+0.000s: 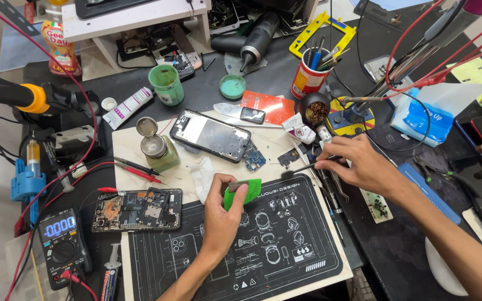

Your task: The person disassembles a smartphone, cleans the internal components with a brush, and begins reassembling the back housing using a small tool and adhesive.

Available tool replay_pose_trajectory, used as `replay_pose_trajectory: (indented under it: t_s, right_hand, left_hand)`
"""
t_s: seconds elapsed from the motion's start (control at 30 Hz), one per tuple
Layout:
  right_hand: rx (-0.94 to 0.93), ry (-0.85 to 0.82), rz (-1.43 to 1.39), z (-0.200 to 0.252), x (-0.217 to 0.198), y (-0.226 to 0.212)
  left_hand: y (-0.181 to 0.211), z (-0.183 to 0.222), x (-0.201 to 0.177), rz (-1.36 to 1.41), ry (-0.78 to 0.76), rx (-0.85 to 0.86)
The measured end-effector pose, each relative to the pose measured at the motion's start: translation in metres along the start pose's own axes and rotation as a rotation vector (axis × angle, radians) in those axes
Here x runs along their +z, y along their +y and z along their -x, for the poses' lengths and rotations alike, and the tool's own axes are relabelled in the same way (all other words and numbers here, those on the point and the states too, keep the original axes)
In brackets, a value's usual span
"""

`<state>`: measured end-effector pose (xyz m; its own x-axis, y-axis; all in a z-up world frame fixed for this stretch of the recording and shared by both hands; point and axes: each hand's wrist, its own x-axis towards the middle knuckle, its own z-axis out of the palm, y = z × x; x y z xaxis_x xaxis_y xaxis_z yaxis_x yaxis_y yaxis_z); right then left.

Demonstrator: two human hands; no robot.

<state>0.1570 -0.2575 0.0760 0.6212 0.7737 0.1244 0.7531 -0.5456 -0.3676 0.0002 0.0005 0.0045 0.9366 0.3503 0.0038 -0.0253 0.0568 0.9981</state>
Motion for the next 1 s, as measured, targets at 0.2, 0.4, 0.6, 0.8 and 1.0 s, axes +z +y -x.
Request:
replay_pose_trajectory:
  t_s: [0.2,0.4,0.6,0.8,1.0]
  right_hand:
    - [-0.022,-0.261,-0.148,0.008,0.005,-0.021]
    - [-0.008,-0.061,-0.031,-0.001,0.008,-0.015]
    - [0.042,-0.089,-0.122,0.001,0.01,-0.018]
    - [-0.095,-0.193,-0.058,0.019,0.028,-0.047]
    - [0.154,-0.128,0.074,0.014,0.017,-0.039]
  left_hand:
    - [-0.002,0.0,0.001,-0.007,0.003,0.002]
    - [-0.003,0.001,0.0,-0.013,0.008,0.022]
    - [-0.001,0.0,0.0,-0.005,0.006,0.018]
    - [0.0,0.0,0.0,0.017,-0.01,0.044]
    - [-0.001,0.0,-0.001,0.032,-0.005,0.043]
